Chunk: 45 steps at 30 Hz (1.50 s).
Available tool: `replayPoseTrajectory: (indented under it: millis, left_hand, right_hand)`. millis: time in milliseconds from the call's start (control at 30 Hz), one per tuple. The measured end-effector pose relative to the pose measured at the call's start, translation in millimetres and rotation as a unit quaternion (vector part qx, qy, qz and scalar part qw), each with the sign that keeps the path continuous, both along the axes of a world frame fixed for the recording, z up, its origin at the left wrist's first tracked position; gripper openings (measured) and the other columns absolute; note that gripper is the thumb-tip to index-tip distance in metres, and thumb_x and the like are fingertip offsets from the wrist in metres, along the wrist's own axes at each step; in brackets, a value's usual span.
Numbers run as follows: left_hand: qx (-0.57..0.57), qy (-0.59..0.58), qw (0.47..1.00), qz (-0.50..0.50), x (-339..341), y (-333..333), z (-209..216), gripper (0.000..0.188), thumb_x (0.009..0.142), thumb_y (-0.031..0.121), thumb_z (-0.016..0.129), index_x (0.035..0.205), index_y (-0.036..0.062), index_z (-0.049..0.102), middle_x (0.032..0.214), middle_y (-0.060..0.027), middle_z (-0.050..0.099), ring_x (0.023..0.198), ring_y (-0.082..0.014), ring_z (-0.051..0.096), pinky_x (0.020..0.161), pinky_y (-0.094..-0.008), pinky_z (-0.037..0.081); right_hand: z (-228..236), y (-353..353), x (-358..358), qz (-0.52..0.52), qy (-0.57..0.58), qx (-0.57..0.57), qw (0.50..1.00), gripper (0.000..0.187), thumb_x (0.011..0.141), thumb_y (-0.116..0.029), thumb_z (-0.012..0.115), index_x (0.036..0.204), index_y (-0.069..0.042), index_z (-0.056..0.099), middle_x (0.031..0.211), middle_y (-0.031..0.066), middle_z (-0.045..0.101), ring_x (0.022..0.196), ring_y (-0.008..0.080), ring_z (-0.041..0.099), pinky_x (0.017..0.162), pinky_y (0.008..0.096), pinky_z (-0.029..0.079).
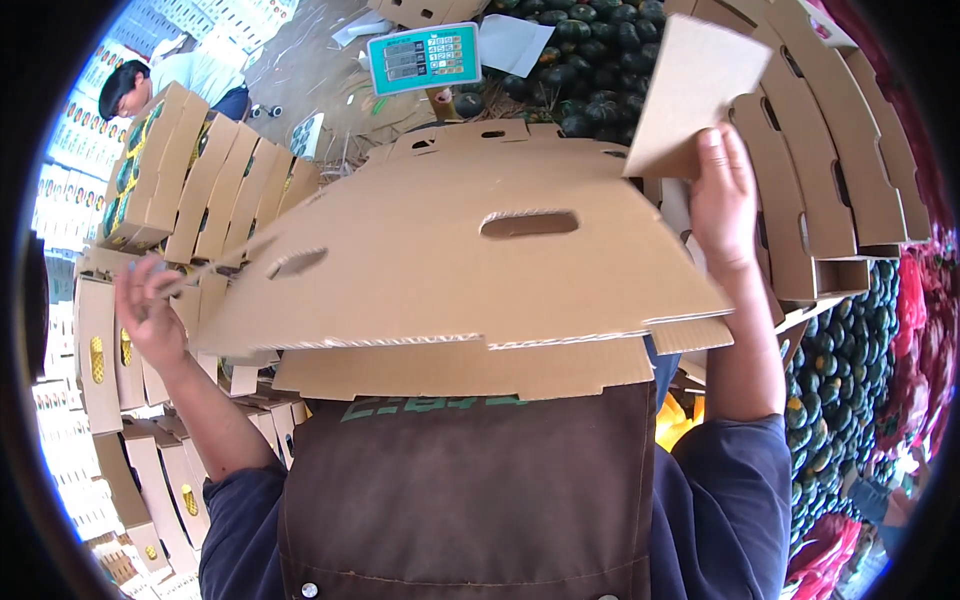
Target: The person repeatedly folds flat cardboard sheets into boxes by hand and stacks the assembled boxes.
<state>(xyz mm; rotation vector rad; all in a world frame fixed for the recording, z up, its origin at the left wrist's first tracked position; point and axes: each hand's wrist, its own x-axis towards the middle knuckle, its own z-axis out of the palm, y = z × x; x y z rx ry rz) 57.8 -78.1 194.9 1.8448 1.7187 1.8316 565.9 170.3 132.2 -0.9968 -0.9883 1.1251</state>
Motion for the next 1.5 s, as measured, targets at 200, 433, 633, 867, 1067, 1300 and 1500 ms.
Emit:
replayPoseTrajectory:
  millis: [200,433,633,867,1067,1300,1500]
  left_hand:
    - [-0.068,-0.252,0.963,0.06,8,37,-26,0.058,0.084,0.018,0.061,0.132,0.0047,0.032,0.12,-0.0177,0.048,0.095,-0.0234,0.053,0.079,-0.0309,0.045]
    - [-0.417,0.326,0.838,-0.133,94,21,-10,0.073,0.074,0.006,0.065,0.138,0.0096,0.029,0.124,-0.0158,0.041,0.109,-0.0324,0.046,0.092,-0.0408,0.04]
    - [-0.42,0.494,0.715,-0.262,109,5,4,0.076,0.064,0.001,0.064,0.135,0.0118,0.038,0.115,-0.0143,0.047,0.103,-0.0302,0.05,0.091,-0.0387,0.04]
    - [-0.281,-0.119,0.924,-0.229,101,29,-50,0.028,0.081,0.01,0.062,0.105,-0.0039,0.059,0.097,-0.0066,0.063,0.091,-0.0135,0.057,0.081,-0.0288,0.045]
    - [-0.167,-0.438,0.877,-0.105,134,63,-110,0.043,0.084,0.007,0.056,0.125,0.0029,0.042,0.117,-0.0106,0.05,0.109,-0.0185,0.046,0.096,-0.0324,0.036]
    - [-0.6,0.315,0.696,-0.238,156,78,-83,0.041,0.081,0.032,0.061,0.111,0.0038,0.057,0.112,-0.0143,0.057,0.103,-0.0313,0.053,0.089,-0.039,0.042]
    - [-0.719,0.296,0.495,-0.388,178,123,-100,0.048,0.076,0.034,0.065,0.112,0.0021,0.057,0.107,-0.0141,0.063,0.096,-0.0271,0.059,0.082,-0.0347,0.045]
  right_hand:
    - [46,-8,-11,-0.011,-0.041,0.091,0.995,0.023,0.092,-0.015,0.053,0.111,-0.004,0.053,0.088,-0.0007,0.056,0.079,0.0054,0.048,0.072,0.0189,0.04]
    - [48,-60,8,0.409,-0.559,0.332,0.64,0.045,0.078,-0.003,0.056,0.122,-0.006,0.05,0.096,0.0129,0.057,0.092,0.0248,0.057,0.079,0.0322,0.046]
    - [58,-88,2,0.42,-0.719,0.369,0.414,0.055,0.069,-0.012,0.065,0.122,-0.006,0.052,0.098,0.013,0.059,0.096,0.0299,0.056,0.087,0.0405,0.042]
    - [-29,-79,15,0.368,-0.133,0.072,0.917,0.023,0.081,-0.012,0.063,0.101,-0.002,0.061,0.089,0.0056,0.061,0.082,0.0154,0.056,0.076,0.0294,0.044]
    - [-48,-64,-47,0.17,-0.063,-0.003,0.983,0.056,0.083,-0.002,0.054,0.133,-0.006,0.031,0.122,0.0128,0.047,0.114,0.0193,0.043,0.097,0.0336,0.033]
    - [-15,-56,-66,0.565,-0.65,0.028,0.508,0.061,0.071,-0.046,0.066,0.115,-0.004,0.056,0.112,0.0159,0.059,0.104,0.031,0.055,0.091,0.0386,0.041]
    - [-32,-40,-109,0.685,-0.619,-0.125,0.363,0.053,0.066,-0.038,0.066,0.105,-0.003,0.062,0.096,0.015,0.063,0.086,0.0265,0.059,0.073,0.0383,0.045]
